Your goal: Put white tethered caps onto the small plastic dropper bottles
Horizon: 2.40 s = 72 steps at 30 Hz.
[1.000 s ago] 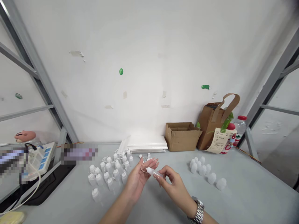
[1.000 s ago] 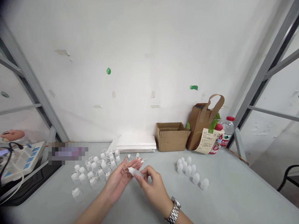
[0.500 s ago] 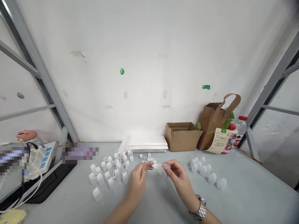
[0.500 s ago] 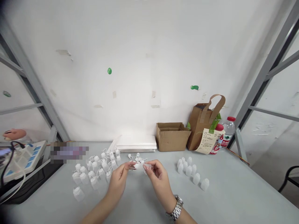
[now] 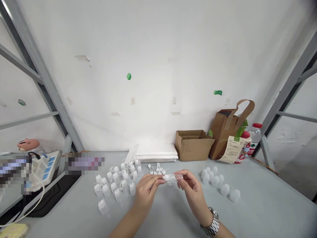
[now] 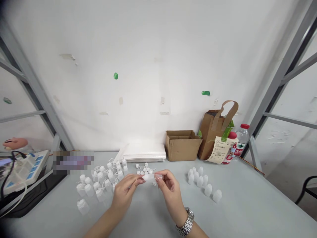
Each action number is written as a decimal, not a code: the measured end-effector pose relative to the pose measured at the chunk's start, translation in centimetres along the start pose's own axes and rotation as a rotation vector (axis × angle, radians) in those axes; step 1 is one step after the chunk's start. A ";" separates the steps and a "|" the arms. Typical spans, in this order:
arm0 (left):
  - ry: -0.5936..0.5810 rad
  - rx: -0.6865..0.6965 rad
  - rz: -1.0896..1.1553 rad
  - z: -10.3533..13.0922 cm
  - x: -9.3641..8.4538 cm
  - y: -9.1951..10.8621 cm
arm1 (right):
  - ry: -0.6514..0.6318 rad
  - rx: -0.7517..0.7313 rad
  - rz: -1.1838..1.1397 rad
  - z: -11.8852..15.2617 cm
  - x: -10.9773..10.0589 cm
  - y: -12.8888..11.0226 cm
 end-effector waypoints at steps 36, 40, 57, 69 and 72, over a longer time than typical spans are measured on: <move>-0.093 0.044 0.029 -0.1 0.1 0.4 | -0.037 -0.053 0.057 -0.1 -0.2 -1.3; -0.091 0.051 0.042 -0.1 0.1 0.4 | -0.044 -0.050 0.055 -0.1 -0.3 -1.2; -0.122 0.185 -0.005 -0.4 0.0 0.4 | -0.076 -0.085 0.137 -0.4 -0.6 -1.5; -0.227 0.299 -0.137 -0.5 0.2 0.4 | -0.112 -0.113 0.235 -0.8 -0.9 -1.4; -0.239 0.285 -0.156 -0.5 0.2 0.4 | -0.107 -0.094 0.217 -0.7 -0.8 -1.1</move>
Point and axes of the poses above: each hand's wrist, its own z-axis away from the middle knuckle, its own x-axis out of the palm, y = z × x, the point moved 2 cm from there along -z, towards the middle knuckle, and after that the axes turned 9 degrees about y, right-handed, at the moved point
